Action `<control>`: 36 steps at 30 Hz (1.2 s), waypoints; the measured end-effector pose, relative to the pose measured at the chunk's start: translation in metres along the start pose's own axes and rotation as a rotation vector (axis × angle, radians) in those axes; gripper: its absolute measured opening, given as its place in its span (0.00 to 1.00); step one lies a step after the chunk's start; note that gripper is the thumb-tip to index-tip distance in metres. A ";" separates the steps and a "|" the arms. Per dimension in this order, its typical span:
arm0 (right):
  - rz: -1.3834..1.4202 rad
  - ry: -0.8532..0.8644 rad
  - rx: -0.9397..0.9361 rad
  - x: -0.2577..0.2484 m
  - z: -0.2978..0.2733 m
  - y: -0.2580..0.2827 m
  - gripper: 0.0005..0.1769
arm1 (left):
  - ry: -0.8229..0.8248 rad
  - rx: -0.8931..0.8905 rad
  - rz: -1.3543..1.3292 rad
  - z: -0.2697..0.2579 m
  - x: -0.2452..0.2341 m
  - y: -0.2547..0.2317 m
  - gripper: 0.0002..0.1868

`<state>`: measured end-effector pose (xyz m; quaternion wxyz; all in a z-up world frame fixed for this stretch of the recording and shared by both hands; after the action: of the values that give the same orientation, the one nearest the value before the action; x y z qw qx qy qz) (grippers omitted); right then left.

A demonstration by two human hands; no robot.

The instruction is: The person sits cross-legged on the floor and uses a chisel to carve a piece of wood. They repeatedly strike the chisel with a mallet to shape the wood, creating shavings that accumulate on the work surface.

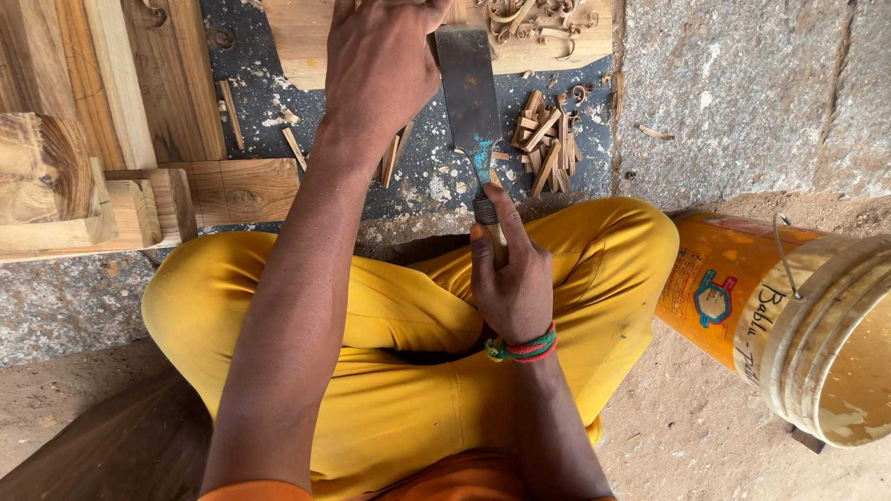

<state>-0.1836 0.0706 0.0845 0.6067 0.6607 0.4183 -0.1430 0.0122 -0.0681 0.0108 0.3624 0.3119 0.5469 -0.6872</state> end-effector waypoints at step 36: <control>-0.124 0.011 -0.147 0.010 0.033 0.037 0.27 | 0.222 -0.075 0.223 0.004 0.019 -0.049 0.12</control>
<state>-0.1398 0.0471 0.0958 0.6414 0.5880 0.4709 -0.1454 -0.0392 -0.0681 0.0215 0.3851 0.4308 0.5711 -0.5830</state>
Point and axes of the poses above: each hand's wrist, its own z-axis towards the middle knuckle, its own x-axis out of the palm, y = z × x, the point moved 6 cm from there along z, towards the middle knuckle, and after that the axes turned 11 degrees about y, right-handed, at the moved point
